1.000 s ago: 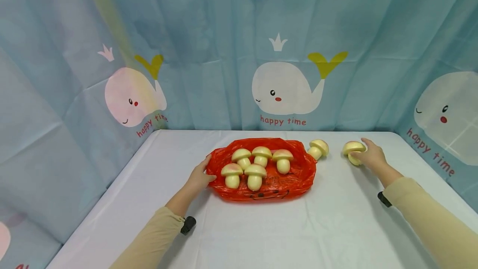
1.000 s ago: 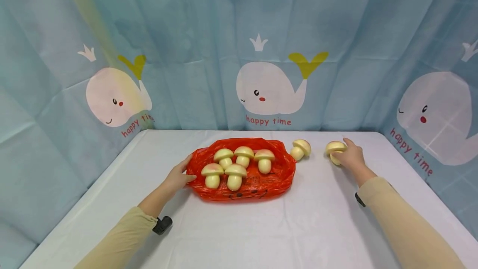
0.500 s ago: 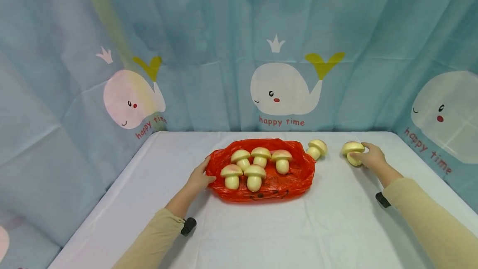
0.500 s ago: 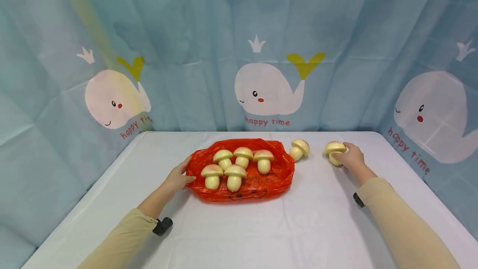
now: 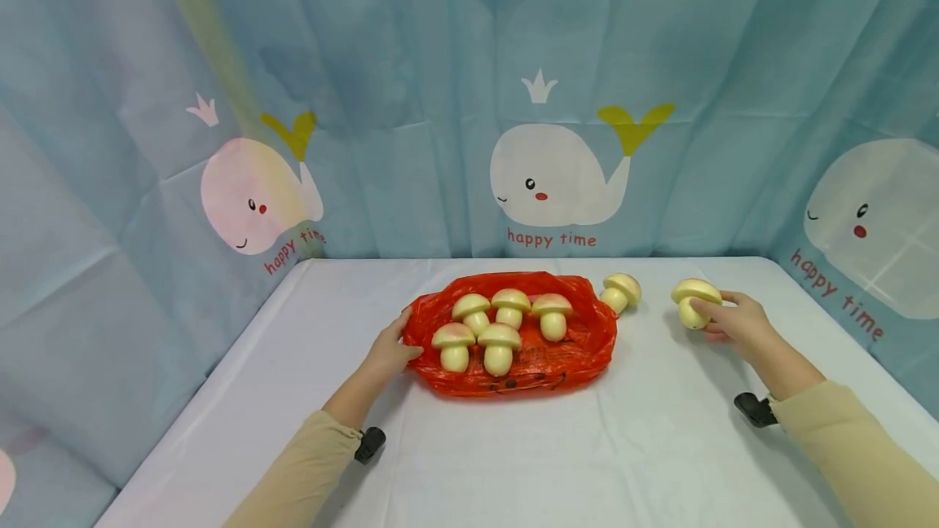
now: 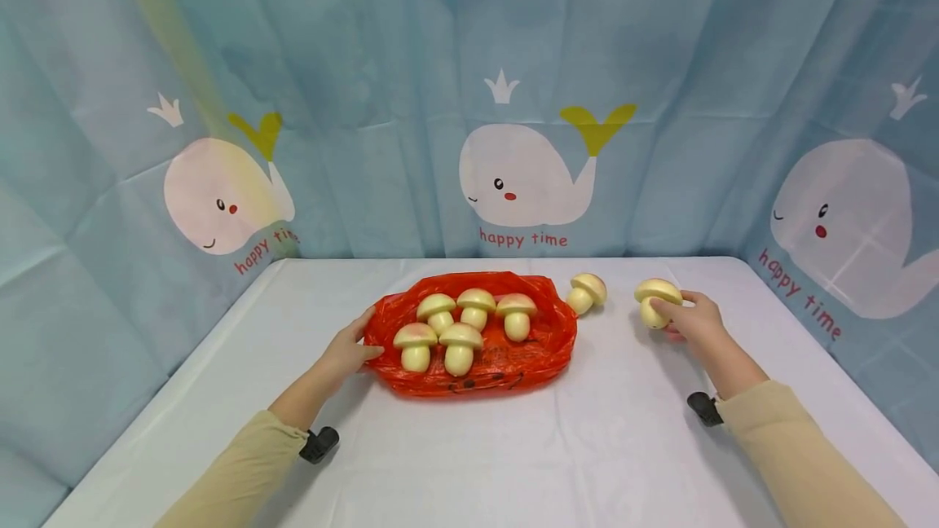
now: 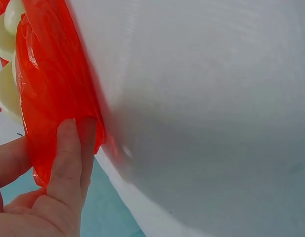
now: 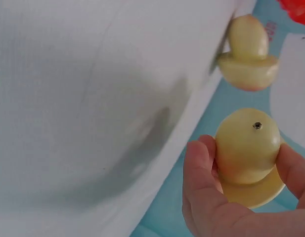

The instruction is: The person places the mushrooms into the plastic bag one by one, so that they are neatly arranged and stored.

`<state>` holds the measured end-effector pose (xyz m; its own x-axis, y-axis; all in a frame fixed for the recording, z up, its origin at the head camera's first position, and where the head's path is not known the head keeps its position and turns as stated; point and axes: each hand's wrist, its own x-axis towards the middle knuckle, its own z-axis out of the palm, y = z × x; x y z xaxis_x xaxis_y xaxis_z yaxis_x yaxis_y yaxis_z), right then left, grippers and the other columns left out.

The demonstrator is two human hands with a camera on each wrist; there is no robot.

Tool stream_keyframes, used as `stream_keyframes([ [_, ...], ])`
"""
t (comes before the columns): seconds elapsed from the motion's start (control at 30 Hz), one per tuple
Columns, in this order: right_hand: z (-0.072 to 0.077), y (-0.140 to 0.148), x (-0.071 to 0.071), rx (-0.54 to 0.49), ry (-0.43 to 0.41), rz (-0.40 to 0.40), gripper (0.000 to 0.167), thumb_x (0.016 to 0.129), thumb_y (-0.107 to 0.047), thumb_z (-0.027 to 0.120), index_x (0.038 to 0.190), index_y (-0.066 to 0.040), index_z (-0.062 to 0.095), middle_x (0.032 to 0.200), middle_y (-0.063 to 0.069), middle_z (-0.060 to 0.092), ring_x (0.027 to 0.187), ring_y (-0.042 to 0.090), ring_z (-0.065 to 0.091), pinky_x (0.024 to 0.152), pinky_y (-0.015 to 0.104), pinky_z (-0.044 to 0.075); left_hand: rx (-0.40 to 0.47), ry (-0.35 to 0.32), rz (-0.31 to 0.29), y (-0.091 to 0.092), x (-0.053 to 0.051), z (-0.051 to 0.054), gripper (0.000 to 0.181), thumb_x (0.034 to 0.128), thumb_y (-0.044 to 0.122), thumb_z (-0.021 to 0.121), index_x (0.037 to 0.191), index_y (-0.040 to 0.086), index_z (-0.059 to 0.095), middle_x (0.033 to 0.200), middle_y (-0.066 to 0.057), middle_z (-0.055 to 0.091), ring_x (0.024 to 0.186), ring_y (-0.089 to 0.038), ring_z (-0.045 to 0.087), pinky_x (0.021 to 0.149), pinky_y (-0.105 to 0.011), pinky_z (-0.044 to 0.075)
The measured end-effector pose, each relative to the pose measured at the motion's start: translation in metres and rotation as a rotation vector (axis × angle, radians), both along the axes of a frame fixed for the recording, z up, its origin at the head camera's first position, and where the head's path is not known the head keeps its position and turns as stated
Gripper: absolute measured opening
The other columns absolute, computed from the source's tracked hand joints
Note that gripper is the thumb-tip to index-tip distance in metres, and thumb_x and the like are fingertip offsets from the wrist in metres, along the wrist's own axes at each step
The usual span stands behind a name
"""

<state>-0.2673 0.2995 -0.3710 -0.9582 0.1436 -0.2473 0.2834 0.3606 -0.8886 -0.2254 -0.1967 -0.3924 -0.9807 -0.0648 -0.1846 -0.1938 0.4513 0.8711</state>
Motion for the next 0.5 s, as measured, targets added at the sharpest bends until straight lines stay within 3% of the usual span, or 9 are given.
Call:
stream_keyframes([
  [0.13, 0.008, -0.001, 0.009, -0.086, -0.02, 0.018, 0.092, 0.098, -0.035, 0.052, 0.146, 0.015, -0.008, 0.106, 0.021, 0.054, 0.068, 0.007, 0.062, 0.07, 0.025, 0.056, -0.005, -0.009, 0.001, 0.0, -0.001, -0.002, 0.075, 0.0926, -0.004, 0.054, 0.156, 0.01, 0.018, 0.155, -0.026, 0.024, 0.14, -0.044, 0.022, 0.101, -0.051, 0.042],
  [0.27, 0.015, -0.004, 0.016, -0.217, -0.021, 0.037, 0.094, 0.098, -0.031, 0.053, 0.146, 0.013, -0.014, 0.082, 0.0, 0.058, 0.068, 0.01, 0.066, 0.07, 0.027, 0.057, -0.005, -0.013, 0.001, 0.0, -0.001, -0.002, 0.075, 0.0926, -0.004, 0.055, 0.156, 0.011, 0.018, 0.155, -0.026, 0.024, 0.14, -0.044, 0.022, 0.1, -0.051, 0.042],
  [0.37, 0.018, -0.006, 0.021, -0.299, -0.017, 0.057, 0.095, 0.098, -0.027, 0.055, 0.146, 0.01, -0.018, 0.081, 0.0, 0.058, 0.069, 0.011, 0.066, 0.071, 0.028, 0.057, 0.001, -0.009, 0.003, 0.0, -0.001, -0.002, 0.075, 0.0923, -0.004, 0.055, 0.156, 0.011, 0.018, 0.155, -0.026, 0.024, 0.14, -0.043, 0.023, 0.099, -0.049, 0.045],
  [0.5, 0.019, -0.008, 0.026, -0.323, -0.009, 0.079, 0.095, 0.098, -0.026, 0.056, 0.147, 0.008, -0.018, 0.088, 0.003, 0.055, 0.071, 0.012, 0.065, 0.071, 0.028, 0.057, 0.004, -0.001, -0.001, -0.001, -0.001, 0.0, 0.075, 0.0918, -0.005, 0.055, 0.156, 0.009, 0.018, 0.154, -0.027, 0.025, 0.14, -0.043, 0.023, 0.098, -0.048, 0.045],
])
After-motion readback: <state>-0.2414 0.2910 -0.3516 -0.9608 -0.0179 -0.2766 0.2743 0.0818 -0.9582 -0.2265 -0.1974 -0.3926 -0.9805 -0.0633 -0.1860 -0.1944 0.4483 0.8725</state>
